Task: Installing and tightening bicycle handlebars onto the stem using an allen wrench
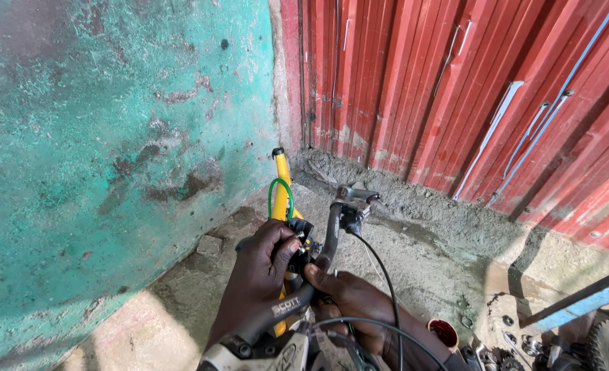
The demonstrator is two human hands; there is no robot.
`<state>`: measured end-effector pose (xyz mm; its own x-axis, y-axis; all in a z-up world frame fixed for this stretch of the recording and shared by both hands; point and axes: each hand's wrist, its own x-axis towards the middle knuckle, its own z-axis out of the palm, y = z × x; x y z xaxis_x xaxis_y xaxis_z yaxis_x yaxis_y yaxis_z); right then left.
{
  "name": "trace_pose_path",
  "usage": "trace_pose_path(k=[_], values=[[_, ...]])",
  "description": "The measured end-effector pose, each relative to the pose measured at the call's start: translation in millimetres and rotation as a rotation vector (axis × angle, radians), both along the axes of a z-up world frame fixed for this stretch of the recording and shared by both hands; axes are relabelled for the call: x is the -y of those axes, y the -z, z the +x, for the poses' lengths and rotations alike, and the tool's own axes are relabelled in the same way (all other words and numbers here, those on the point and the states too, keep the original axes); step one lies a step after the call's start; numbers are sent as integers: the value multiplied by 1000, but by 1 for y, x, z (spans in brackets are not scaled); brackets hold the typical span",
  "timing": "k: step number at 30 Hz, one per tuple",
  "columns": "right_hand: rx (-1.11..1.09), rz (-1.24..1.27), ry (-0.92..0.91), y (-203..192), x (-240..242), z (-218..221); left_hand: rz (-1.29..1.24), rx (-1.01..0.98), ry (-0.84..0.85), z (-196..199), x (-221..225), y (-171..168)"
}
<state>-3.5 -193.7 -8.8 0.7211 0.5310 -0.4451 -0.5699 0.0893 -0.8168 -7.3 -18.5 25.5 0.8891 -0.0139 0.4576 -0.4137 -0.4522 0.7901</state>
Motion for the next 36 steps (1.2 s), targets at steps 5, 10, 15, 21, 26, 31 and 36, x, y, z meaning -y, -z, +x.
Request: trace_pose_path(k=[5, 10, 15, 21, 26, 31, 36], values=[[56, -75, -49, -9, 6, 9, 20, -6, 22, 13, -1, 18], [160, -178, -231, -15, 13, 16, 56, 65, 78, 20, -4, 26], [223, -284, -215, -16, 12, 25, 85, 140, 114, 35, -11, 45], [246, -190, 104, 26, 21, 52, 68, 98, 118, 33, -9, 43], [293, 18, 239, 36, 10, 49, 43, 1, 105, 25, -6, 30], [446, -247, 393, 14, 1, 34, 6, -133, 86, 19, -7, 22], [667, -414, 394, 25, 4, 32, 55, 7, 110, 24, -8, 30]])
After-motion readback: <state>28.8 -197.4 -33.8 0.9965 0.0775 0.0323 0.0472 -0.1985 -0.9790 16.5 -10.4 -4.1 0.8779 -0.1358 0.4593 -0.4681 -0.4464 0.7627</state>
